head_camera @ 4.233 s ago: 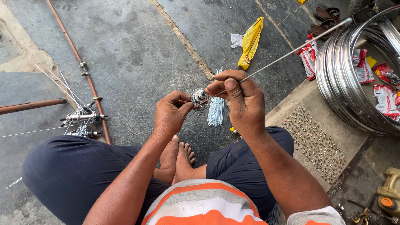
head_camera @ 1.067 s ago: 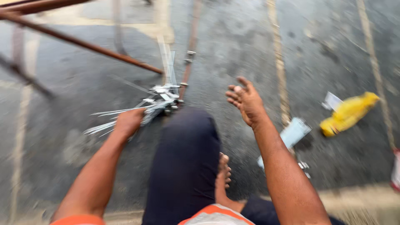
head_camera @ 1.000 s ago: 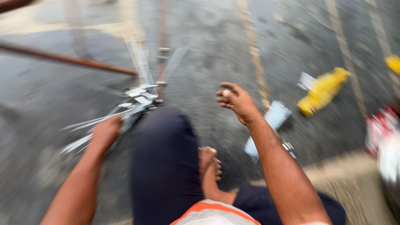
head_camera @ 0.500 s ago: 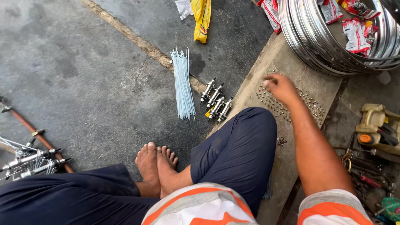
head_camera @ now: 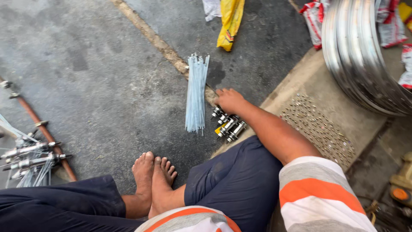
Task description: The person sits on the floor and inserts metal spokes into a bicycle hub held in the left hand. They repeatedly pick up spokes from a pile on the floor, insert them into the hub, and place the hub down to retrieve more spokes.
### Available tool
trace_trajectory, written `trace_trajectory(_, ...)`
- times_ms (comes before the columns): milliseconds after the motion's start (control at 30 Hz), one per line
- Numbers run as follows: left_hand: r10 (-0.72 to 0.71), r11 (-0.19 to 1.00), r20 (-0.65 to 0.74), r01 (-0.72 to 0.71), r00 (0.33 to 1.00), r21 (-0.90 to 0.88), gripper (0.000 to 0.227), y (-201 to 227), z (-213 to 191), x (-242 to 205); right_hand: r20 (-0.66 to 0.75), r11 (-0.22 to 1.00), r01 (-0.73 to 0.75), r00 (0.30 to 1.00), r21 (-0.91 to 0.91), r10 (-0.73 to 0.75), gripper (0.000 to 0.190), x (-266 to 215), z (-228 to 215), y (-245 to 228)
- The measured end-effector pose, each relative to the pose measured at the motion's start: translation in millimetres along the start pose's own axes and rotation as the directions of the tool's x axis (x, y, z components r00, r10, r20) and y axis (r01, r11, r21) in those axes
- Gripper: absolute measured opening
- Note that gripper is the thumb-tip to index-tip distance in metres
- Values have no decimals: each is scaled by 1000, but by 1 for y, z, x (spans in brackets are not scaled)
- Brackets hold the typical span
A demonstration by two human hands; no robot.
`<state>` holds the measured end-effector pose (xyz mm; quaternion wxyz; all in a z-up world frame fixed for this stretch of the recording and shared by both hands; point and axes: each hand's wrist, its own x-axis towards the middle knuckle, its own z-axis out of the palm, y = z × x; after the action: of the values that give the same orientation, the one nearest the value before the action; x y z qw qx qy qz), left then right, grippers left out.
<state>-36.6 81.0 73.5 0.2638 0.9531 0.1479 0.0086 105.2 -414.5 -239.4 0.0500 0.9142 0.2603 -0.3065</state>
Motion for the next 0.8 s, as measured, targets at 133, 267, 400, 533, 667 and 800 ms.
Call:
trace_trajectory(133,116,982,302,-64,946,-177,49,46,84,9,-127,994,-12,992,106,26,38,-6,-17,7)
trace_trajectory(267,116,917,527,113,842,-381,64,72,205,18,-171,809,-168,934,563,313,43,-24,-62,4)
trace_trajectory(400,183,509,698,540,693,-670,69,55,259,17,-55,665,9,997,747,48,49,-18,-83,-26)
trace_trajectory(533,2,518,701,599,713,-611,30,27,270,25,-51,721,-297,907,626,418,60,30,-83,-51)
trace_trajectory(667,-185,532,633,619,751,-578,16,12,272,29,111,381,-608,615,696,780,89,68,-72,-74)
trace_trajectory(800,-254,631,567,579,783,-516,18,-6,272,25,90,295,-599,528,744,845,79,97,-48,-97)
